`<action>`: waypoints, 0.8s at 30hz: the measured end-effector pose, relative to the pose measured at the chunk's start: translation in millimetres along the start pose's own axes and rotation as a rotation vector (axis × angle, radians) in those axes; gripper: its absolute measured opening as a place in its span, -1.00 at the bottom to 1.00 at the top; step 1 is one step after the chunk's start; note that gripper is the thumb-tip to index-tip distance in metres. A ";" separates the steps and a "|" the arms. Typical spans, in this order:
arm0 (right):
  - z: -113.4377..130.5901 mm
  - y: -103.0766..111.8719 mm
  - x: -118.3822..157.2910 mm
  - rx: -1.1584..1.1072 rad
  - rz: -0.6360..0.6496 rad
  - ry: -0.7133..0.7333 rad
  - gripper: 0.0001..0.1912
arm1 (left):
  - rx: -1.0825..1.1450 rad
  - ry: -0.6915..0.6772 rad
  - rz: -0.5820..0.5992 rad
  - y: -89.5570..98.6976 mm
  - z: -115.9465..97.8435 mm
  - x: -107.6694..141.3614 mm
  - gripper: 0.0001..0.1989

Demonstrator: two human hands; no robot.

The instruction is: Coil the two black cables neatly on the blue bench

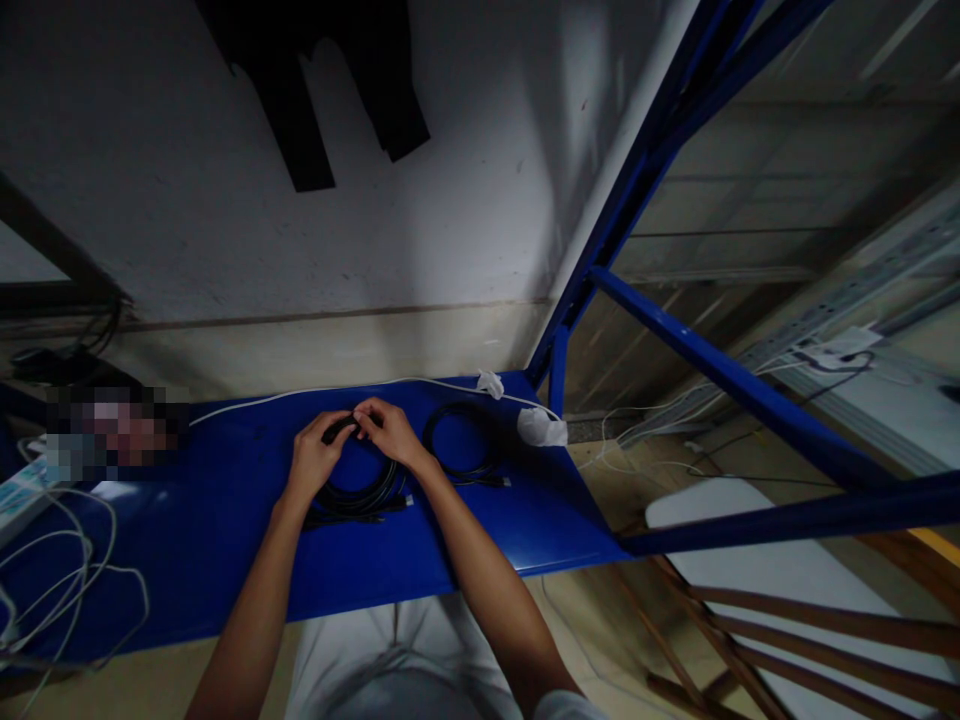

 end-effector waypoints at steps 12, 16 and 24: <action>6.7 2.3 -0.2 -0.003 -0.048 0.024 -0.66 | 0.170 0.229 0.076 -7.0 22.9 1.3 -0.73; 12.2 4.1 0.3 0.059 -0.077 0.060 -0.73 | 0.304 0.297 0.082 -10.1 30.5 2.6 -0.71; 25.6 4.6 1.8 0.213 -0.089 0.143 -0.81 | 0.419 0.359 0.067 -4.0 24.9 0.9 -0.61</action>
Point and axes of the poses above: each hand's wrist, its own x-axis away from the middle knuckle, its own y-axis out of the back of the hand, z = x × y, the point moved 9 cm from there along -x, towards the middle knuckle, and after that the axes turned 5 degrees about -x, right-handed, at the moved point
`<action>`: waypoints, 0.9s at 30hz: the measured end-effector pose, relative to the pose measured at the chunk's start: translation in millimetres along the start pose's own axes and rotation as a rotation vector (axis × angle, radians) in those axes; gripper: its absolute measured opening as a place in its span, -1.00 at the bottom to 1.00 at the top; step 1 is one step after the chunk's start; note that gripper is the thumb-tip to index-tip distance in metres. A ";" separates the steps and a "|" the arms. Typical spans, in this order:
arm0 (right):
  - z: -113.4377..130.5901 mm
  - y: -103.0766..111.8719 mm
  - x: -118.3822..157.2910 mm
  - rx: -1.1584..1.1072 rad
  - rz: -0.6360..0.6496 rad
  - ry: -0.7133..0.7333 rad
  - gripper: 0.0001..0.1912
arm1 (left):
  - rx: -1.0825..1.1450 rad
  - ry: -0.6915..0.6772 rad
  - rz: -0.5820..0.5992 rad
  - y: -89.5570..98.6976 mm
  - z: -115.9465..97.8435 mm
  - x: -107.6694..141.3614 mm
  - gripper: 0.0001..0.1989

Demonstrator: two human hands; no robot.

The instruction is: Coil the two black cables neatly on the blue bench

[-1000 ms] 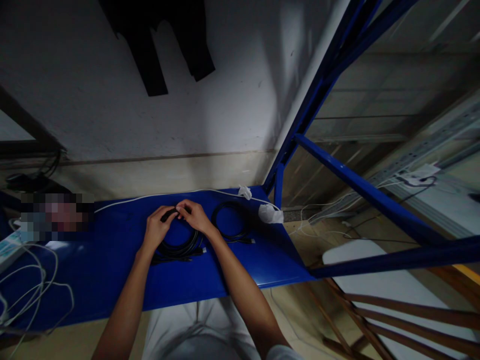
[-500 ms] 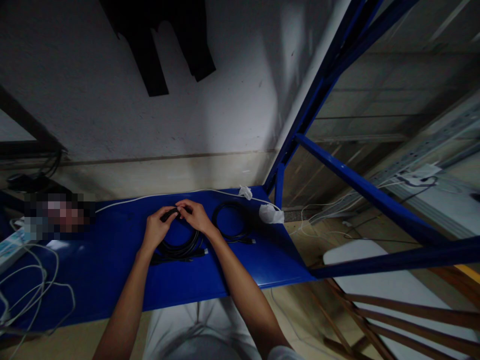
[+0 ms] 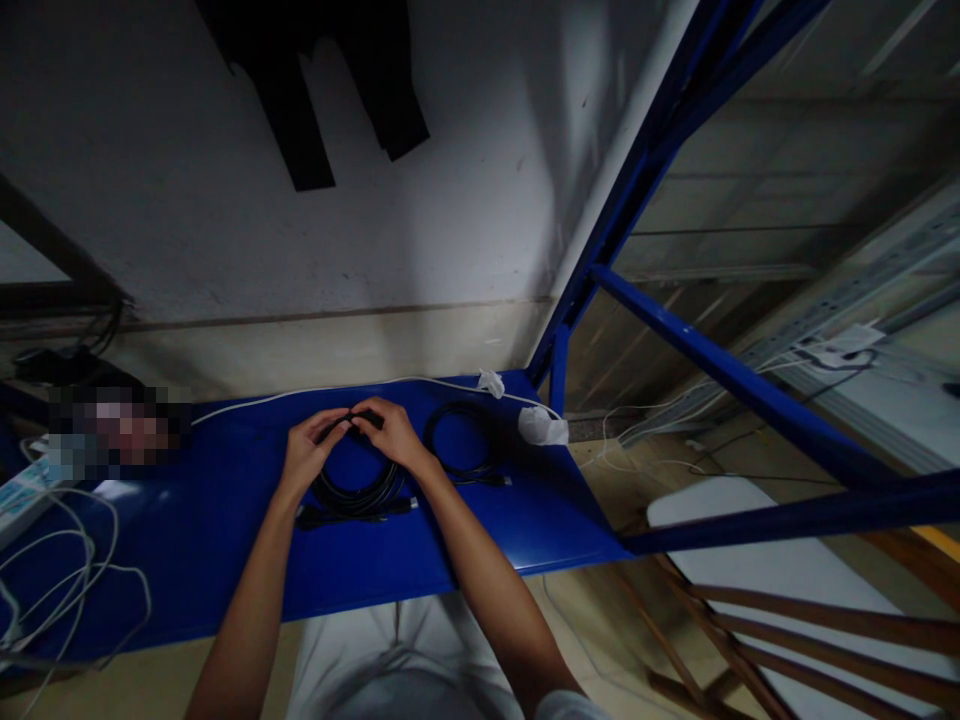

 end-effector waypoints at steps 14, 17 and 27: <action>17.7 -7.0 6.6 0.158 0.082 0.119 -0.74 | 0.043 -0.022 -0.026 5.8 1.0 -2.5 -0.66; 18.2 -9.0 7.2 0.173 0.097 0.120 -0.73 | 0.049 -0.032 -0.037 8.9 -1.2 -2.7 -0.67; 20.3 -9.4 7.6 0.200 0.100 0.127 -0.73 | 0.025 -0.050 -0.001 5.2 1.0 -3.7 -0.63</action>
Point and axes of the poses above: each hand's wrist, its own x-axis away from the middle knuckle, its own y-axis out of the back of the hand, z = x × y, the point moved 9 cm from there along -x, towards the middle knuckle, and after that the axes turned 5 degrees about -x, right-handed, at the moved point
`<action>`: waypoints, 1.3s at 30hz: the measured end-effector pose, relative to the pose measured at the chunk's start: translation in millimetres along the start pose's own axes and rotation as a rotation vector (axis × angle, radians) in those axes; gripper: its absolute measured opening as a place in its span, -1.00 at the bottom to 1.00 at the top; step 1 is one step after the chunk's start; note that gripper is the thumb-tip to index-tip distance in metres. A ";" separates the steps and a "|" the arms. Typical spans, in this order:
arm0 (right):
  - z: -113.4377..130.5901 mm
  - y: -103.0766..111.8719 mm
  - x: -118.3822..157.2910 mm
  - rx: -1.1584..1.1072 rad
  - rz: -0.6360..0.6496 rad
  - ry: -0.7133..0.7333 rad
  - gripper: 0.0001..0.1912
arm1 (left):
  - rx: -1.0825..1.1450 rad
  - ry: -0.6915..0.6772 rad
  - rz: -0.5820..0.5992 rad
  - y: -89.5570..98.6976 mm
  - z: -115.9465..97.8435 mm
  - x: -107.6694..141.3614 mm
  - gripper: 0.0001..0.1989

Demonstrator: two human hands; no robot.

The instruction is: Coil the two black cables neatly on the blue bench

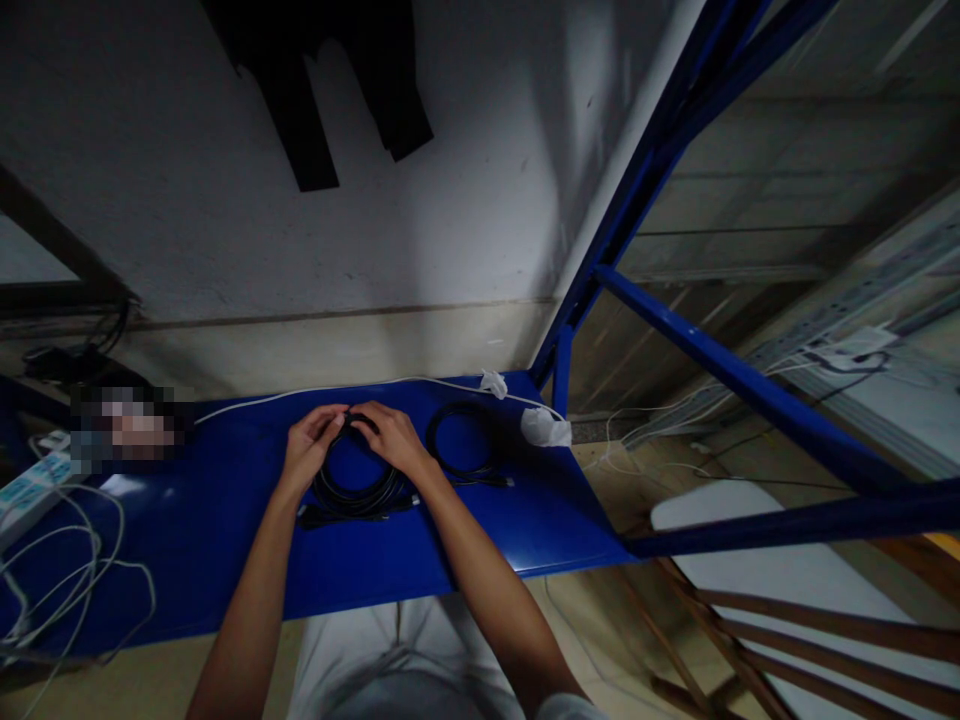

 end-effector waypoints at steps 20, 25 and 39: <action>-9.3 -0.2 2.3 0.030 -0.016 -0.051 -0.70 | -0.134 -0.132 -0.086 4.5 -12.2 1.6 -0.75; -23.5 -0.4 4.9 0.021 -0.054 -0.115 -0.69 | -0.231 -0.160 -0.069 0.2 -19.7 3.7 -0.72; -13.5 -0.8 0.5 -0.025 -0.050 -0.050 -0.74 | -0.214 -0.077 -0.155 7.4 -9.5 7.4 -0.74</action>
Point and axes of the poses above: each hand's wrist, its own x-axis away from the middle knuckle, its own y-axis out of the back of the hand, z = x × y, the point moved 9 cm from there along -x, towards the middle knuckle, and after that the axes turned 5 degrees about -x, right-handed, at the moved point
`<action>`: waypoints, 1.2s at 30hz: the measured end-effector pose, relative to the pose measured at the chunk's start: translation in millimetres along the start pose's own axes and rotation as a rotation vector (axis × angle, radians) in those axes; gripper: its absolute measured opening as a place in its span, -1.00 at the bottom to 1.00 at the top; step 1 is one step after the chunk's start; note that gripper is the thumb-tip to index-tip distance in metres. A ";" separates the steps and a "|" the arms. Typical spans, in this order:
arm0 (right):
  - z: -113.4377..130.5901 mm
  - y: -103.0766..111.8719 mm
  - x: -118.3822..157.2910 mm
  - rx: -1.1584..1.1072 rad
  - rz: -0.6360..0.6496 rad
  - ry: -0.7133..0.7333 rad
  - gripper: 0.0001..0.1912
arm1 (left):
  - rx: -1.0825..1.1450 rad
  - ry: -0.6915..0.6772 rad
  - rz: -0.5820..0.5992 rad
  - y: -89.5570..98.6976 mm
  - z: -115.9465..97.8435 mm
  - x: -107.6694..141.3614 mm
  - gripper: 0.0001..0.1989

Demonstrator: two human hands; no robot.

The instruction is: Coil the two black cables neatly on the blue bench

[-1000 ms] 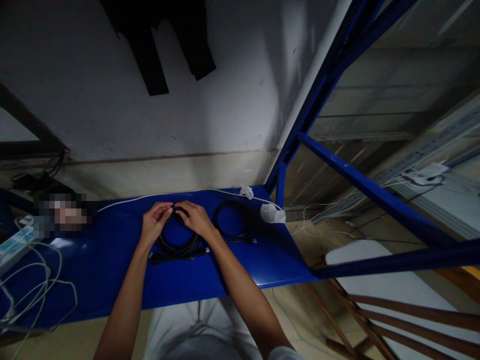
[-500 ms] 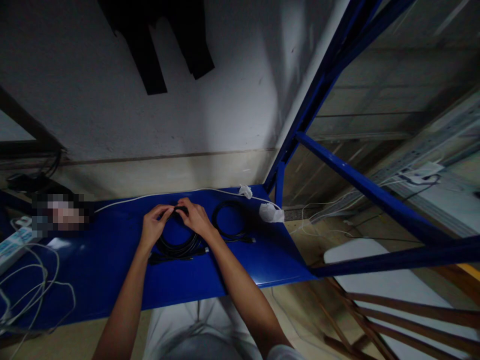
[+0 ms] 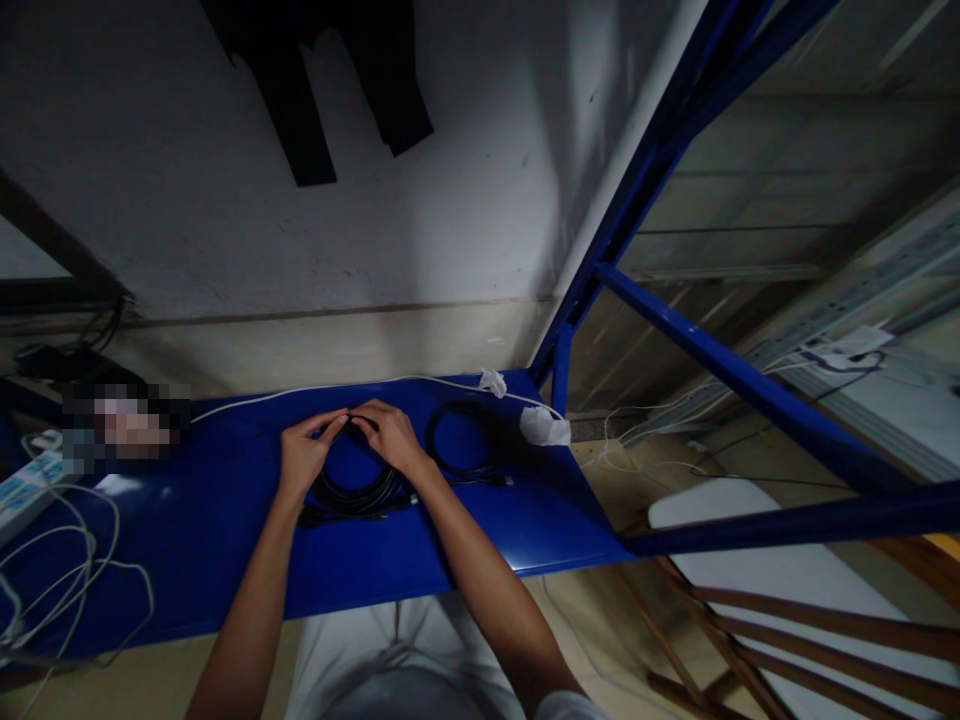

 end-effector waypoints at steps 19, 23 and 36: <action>5.6 -14.1 1.5 0.239 0.085 0.005 -0.78 | -0.113 -0.059 0.048 -2.1 4.4 -2.0 -0.77; 18.7 -12.3 4.8 0.368 0.124 0.007 -0.71 | -0.283 -0.187 0.072 -5.4 -5.4 0.3 -0.81; 27.3 131.6 165.3 0.646 -0.138 -0.188 -0.55 | -0.654 0.054 -0.292 160.1 58.8 12.7 -0.49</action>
Point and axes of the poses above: each hand's wrist, its own x-axis away from the middle knuckle, its own y-axis out of the back of the hand, z = x × y, the point moved 9 cm from there along -x, towards the middle knuckle, and after that the axes turned 5 degrees about -x, right-handed, at the moved point
